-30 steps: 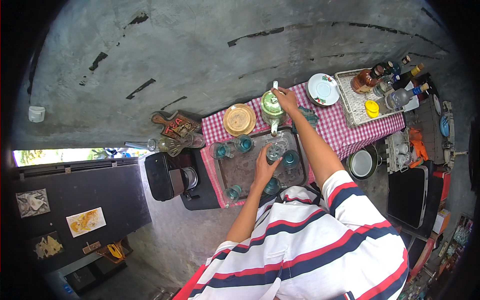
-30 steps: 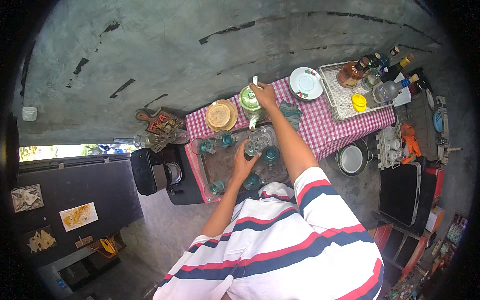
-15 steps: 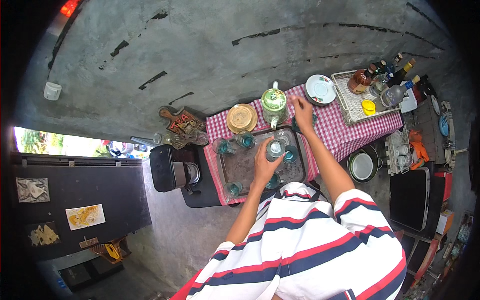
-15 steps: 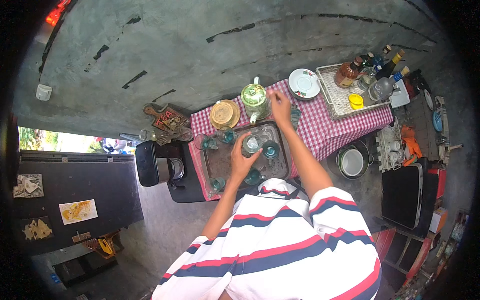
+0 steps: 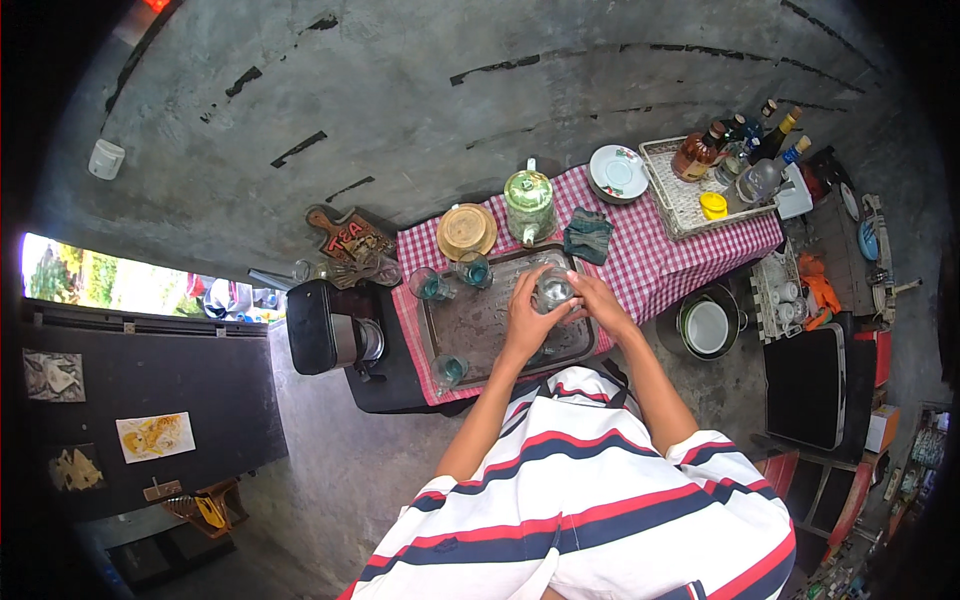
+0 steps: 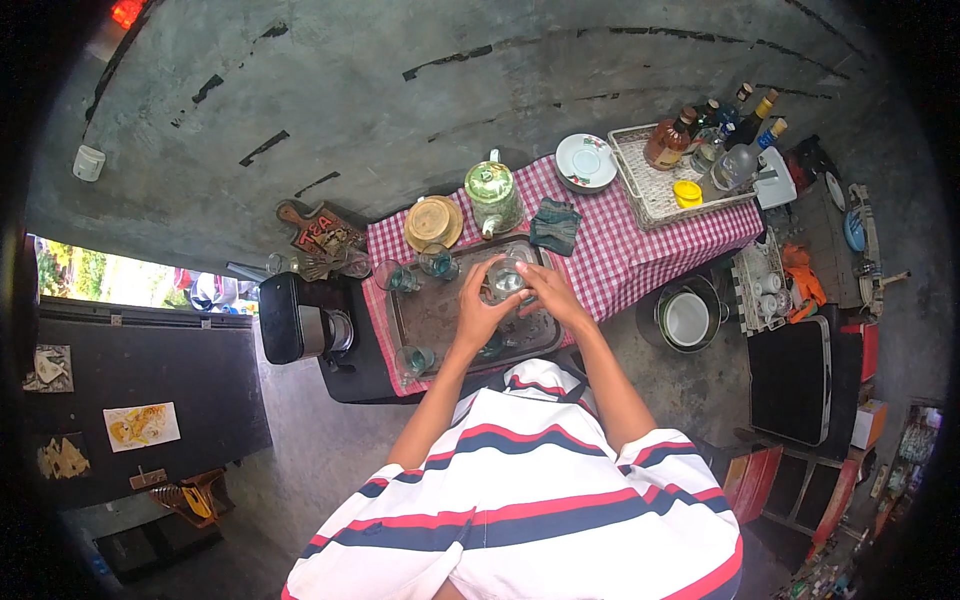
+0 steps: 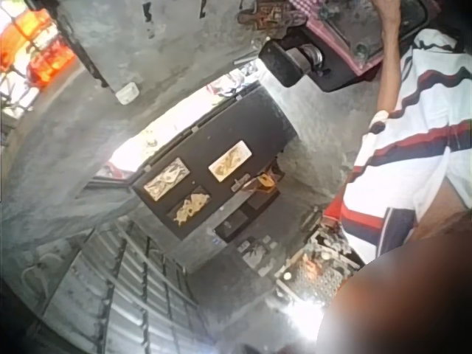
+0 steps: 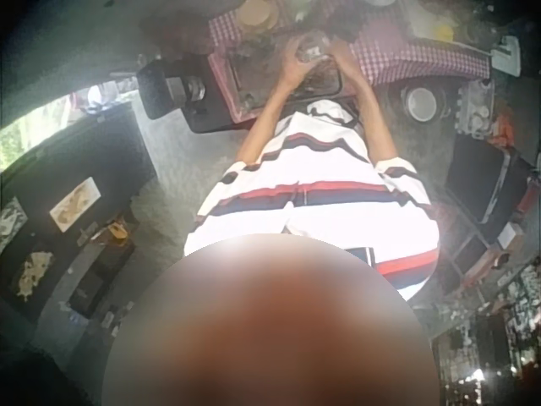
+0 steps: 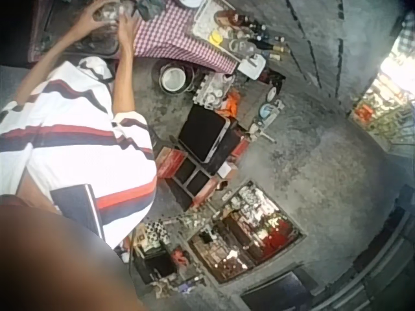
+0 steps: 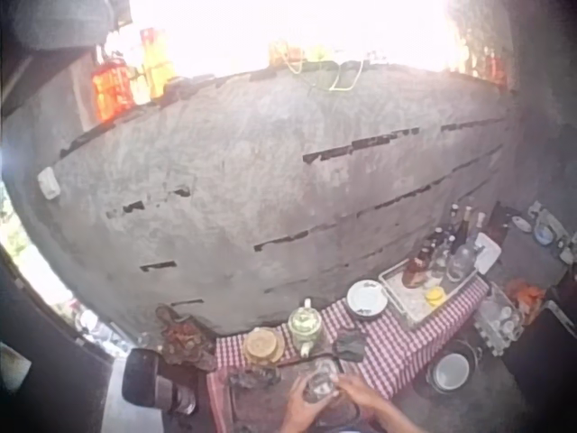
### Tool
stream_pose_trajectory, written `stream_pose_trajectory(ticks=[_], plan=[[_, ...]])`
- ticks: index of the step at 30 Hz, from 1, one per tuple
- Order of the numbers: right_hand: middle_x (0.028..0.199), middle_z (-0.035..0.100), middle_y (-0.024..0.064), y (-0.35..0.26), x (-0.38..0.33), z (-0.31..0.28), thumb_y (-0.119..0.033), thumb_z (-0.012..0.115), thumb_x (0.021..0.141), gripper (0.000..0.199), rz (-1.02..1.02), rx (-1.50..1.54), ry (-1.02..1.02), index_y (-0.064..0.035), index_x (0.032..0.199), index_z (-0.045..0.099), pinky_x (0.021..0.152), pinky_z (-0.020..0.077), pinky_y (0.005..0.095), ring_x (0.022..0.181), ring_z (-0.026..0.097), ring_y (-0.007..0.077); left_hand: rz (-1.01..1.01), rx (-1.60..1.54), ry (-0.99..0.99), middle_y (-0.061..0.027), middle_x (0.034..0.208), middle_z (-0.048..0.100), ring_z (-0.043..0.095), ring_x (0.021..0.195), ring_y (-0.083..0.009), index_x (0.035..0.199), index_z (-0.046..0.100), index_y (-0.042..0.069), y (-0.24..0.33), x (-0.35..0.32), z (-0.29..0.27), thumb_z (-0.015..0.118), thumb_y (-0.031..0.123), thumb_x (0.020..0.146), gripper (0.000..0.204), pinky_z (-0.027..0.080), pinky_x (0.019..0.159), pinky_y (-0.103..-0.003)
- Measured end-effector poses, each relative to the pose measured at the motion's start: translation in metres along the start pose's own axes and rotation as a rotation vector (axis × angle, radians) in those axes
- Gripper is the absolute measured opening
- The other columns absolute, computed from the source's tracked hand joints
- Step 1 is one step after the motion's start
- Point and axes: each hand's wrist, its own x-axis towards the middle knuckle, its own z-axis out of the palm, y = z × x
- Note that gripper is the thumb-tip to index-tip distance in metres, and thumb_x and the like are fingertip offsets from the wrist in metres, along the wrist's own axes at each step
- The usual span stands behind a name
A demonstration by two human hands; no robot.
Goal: Pouring tea from a green teapot into multiple small glasses on a tray.
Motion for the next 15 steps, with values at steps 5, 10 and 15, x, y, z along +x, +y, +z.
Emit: stream_pose_trajectory(ticks=[5,10,15], plan=[[0.101,0.066,0.0088,-0.014,-0.015,0.013,-0.048,0.05,0.099,0.057,-0.03,0.138,0.13,0.0028,0.12,0.061,0.071,0.0555,0.0278,0.083,0.065,0.0128,0.04,-0.039,-0.056,-0.0113,0.116,0.058,0.06,0.105,-0.0248,0.133,0.055,0.007,0.019,0.001,-0.002,0.085,0.022,0.072,0.07,0.049,0.083,-0.035],[0.095,0.069,0.0093,-0.041,-0.019,0.018,-0.049,0.048,0.099,0.056,-0.121,0.148,0.227,0.0022,0.112,0.066,0.071,0.0541,0.0267,0.079,0.066,0.0131,0.078,-0.159,-0.117,-0.0057,0.117,0.059,0.058,0.094,-0.014,0.138,0.054,0.008,0.038,0.004,-0.013,0.084,0.018,0.072,0.073,0.048,0.073,-0.026],[0.106,0.066,0.0093,-0.072,-0.033,0.021,-0.055,0.045,0.099,0.06,-0.218,0.038,0.133,-0.0015,0.122,0.06,0.067,0.0554,0.0262,0.084,0.066,0.0153,0.134,-0.214,-0.097,-0.0075,0.119,0.059,0.06,0.09,-0.0126,0.139,0.052,0.005,0.039,0.012,-0.022,0.082,0.013,0.074,0.071,0.05,0.07,-0.025]])
